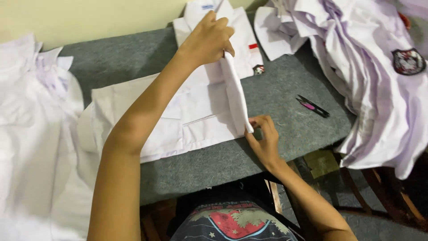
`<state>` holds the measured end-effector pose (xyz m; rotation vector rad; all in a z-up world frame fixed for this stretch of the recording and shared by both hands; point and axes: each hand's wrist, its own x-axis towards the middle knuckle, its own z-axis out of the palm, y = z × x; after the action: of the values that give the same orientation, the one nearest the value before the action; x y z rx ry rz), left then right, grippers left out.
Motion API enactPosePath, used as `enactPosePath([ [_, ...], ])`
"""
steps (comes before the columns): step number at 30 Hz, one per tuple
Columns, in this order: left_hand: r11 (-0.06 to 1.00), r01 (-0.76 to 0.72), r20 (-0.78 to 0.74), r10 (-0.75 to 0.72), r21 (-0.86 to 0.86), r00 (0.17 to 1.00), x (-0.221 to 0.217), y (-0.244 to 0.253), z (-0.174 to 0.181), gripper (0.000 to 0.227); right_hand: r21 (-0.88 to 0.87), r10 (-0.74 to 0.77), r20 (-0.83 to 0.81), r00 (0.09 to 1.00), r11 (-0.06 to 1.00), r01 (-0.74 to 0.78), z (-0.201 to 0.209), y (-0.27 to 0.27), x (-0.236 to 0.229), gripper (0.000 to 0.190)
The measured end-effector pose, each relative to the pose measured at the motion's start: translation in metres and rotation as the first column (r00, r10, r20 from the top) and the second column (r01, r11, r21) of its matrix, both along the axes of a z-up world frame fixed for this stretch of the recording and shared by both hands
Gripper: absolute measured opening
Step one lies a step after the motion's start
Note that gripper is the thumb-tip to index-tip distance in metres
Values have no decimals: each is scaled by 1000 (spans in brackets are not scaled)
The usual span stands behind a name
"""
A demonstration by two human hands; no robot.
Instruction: A person is meticulously folding a white button-down shirt on a work table in a factory setting, smoothing out wrinkles and carefully aligning the sleeves and body.
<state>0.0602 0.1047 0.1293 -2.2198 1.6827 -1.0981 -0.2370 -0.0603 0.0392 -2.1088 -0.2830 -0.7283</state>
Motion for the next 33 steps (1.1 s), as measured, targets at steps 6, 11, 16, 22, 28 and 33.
enactPosePath([
  [6,948,-318,-481,275,-9,833,-26,88,17,69,-219,231,242,942,959,-179,3,37,20,29],
  [11,877,-476,-940,113,-57,322,-63,156,47,58,-345,359,360,861,909,-235,20,90,36,26],
  [16,785,-605,-976,-212,-135,-57,-96,199,66,54,-437,425,387,818,866,-244,34,135,44,26],
  [22,630,-767,-985,-175,-121,11,-120,247,55,37,-532,522,265,811,780,-329,45,185,47,31],
  [28,549,-828,-978,-210,-113,-6,-128,291,17,37,-621,566,217,796,709,-334,40,218,48,30],
  [33,566,-815,-981,-193,-125,16,-125,316,-11,36,-650,588,197,784,677,-344,32,243,51,22],
])
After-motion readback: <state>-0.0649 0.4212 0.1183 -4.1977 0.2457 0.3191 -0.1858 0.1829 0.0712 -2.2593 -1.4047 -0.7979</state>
